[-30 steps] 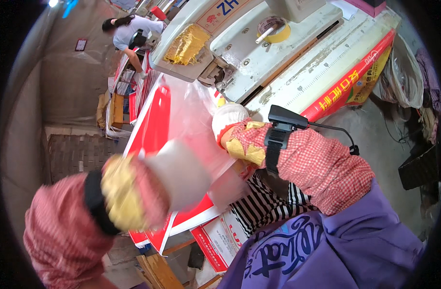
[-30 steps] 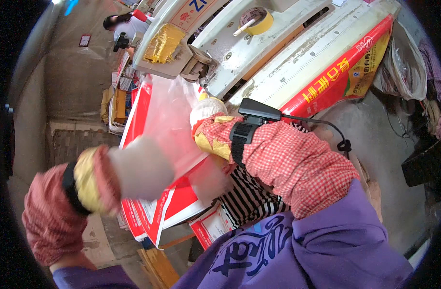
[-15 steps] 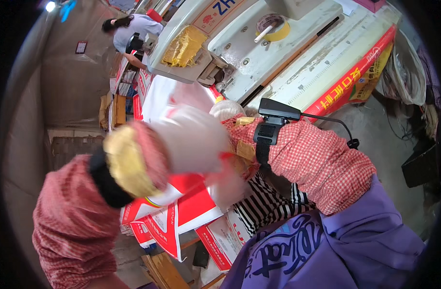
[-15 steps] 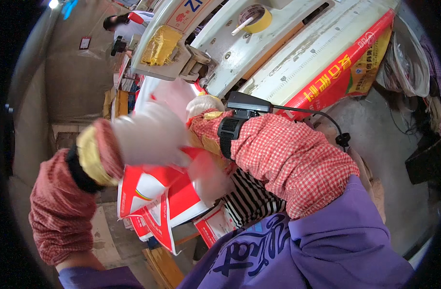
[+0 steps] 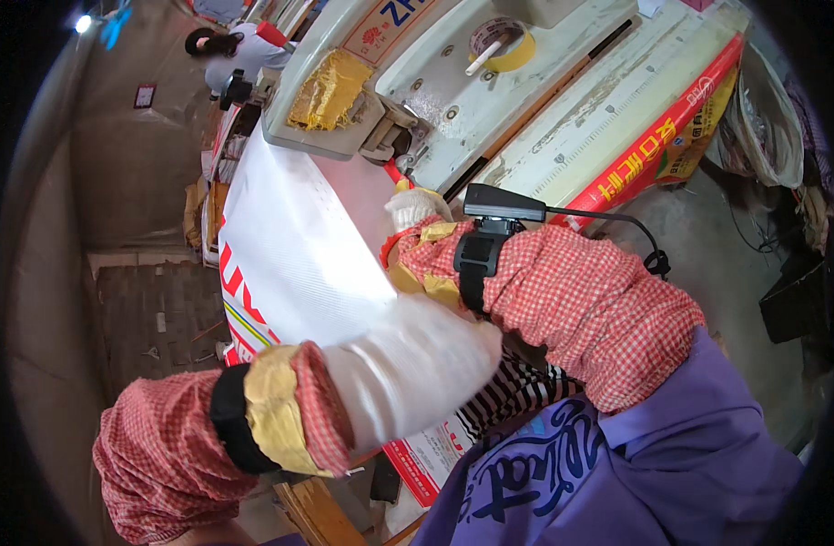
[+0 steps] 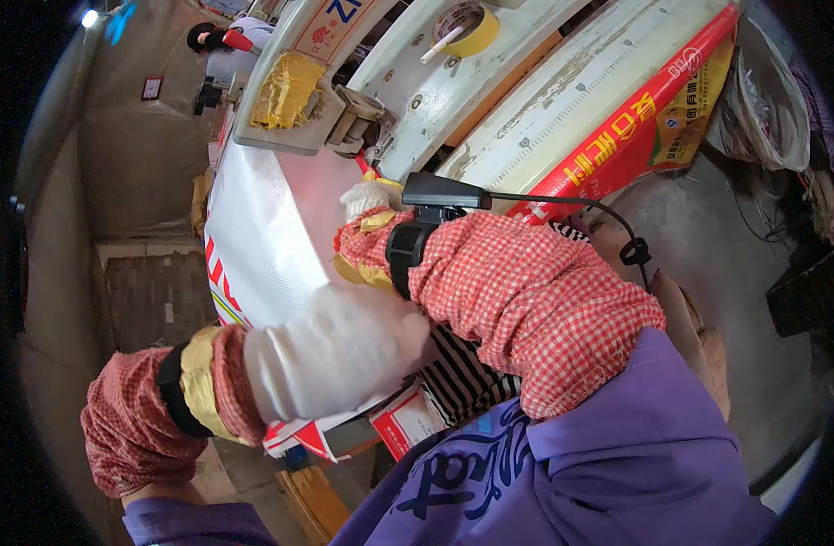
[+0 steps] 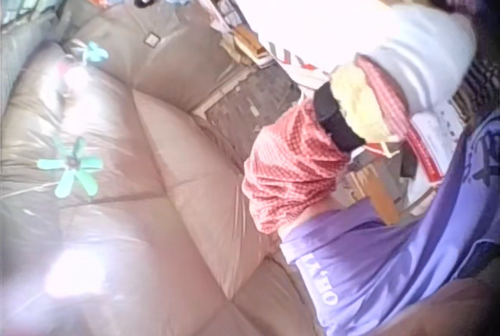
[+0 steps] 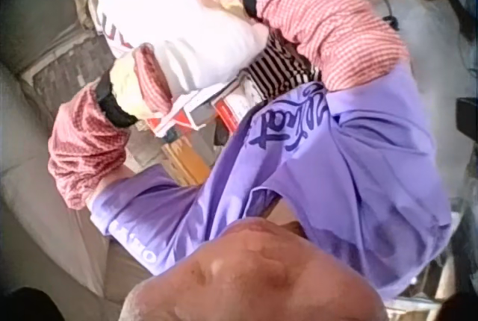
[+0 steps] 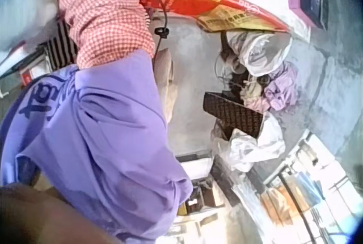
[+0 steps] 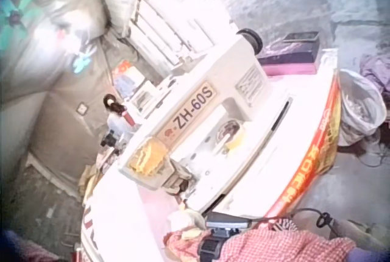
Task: Sewing the edges of large woven plastic bags using an industrial sewing machine.
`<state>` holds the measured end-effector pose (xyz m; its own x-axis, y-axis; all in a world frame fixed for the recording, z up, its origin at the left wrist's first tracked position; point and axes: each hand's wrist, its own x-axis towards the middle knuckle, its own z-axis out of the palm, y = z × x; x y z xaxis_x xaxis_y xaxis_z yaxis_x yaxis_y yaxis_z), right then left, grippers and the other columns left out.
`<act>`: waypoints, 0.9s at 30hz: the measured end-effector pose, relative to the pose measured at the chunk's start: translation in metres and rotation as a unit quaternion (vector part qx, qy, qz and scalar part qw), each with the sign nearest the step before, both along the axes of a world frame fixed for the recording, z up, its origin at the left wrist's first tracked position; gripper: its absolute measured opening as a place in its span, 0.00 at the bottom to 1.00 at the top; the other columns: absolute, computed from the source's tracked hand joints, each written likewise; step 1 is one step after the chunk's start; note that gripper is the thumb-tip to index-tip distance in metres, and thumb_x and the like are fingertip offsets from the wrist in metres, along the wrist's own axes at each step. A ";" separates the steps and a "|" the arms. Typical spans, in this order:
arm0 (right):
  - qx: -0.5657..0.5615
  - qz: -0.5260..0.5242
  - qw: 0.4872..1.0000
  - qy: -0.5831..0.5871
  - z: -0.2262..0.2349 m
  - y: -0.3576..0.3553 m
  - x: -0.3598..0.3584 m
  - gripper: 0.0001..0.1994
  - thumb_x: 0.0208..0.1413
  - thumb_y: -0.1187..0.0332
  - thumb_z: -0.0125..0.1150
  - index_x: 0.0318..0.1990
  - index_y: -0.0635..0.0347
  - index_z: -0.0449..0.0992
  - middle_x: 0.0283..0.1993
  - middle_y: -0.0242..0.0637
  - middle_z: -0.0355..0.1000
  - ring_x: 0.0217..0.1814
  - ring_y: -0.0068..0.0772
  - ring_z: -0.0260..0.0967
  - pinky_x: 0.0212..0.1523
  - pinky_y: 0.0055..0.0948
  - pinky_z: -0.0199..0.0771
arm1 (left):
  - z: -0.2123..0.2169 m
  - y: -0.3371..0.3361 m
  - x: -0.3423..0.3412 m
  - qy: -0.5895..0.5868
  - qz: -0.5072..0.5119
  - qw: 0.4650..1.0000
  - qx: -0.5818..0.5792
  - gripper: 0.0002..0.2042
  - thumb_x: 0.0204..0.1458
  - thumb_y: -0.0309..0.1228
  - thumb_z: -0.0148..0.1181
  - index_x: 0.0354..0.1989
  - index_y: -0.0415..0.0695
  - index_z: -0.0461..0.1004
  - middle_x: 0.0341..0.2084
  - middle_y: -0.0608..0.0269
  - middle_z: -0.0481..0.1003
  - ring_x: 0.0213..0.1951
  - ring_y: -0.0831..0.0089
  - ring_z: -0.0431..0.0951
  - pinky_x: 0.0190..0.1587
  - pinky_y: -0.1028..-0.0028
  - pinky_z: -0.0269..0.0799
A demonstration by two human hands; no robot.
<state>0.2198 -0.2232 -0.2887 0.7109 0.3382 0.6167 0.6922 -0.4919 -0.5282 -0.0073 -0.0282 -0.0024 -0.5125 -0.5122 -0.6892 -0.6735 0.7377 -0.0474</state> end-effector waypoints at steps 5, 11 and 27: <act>0.058 -0.239 0.954 0.170 0.016 -0.025 -0.034 0.21 0.37 0.58 0.64 0.39 0.59 0.75 0.42 0.39 0.72 0.45 0.39 0.69 0.45 0.38 0.67 | 0.033 -0.066 0.011 -0.073 0.262 0.957 0.099 0.09 0.36 0.30 0.59 0.29 0.48 0.75 0.12 0.66 0.68 0.21 0.67 0.73 0.30 0.73 0.70; 0.092 -0.437 0.834 0.326 0.024 0.046 -0.068 0.20 0.41 0.59 0.60 0.41 0.60 0.74 0.44 0.41 0.71 0.46 0.41 0.68 0.47 0.39 0.66 | 0.086 -0.079 0.089 0.029 -0.019 0.991 -0.127 0.07 0.33 0.29 0.63 0.10 0.46 0.72 0.09 0.63 0.68 0.22 0.69 0.72 0.36 0.74 0.68; 0.244 -0.548 0.740 0.304 0.138 0.063 -0.241 0.16 0.48 0.63 0.48 0.44 0.55 0.71 0.33 0.46 0.73 0.35 0.47 0.71 0.35 0.40 0.70 | -0.095 -0.095 0.123 0.024 0.107 0.948 -0.298 0.04 0.40 0.28 0.52 0.20 0.45 0.74 0.18 0.56 0.74 0.26 0.58 0.76 0.30 0.64 0.71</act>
<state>-0.0214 -0.1606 -0.1505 0.5889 -0.8051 -0.0706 -0.4193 -0.2297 -0.8783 0.1160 -0.1228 -0.0969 -0.3759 -0.8996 -0.2224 -0.8171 0.4350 -0.3783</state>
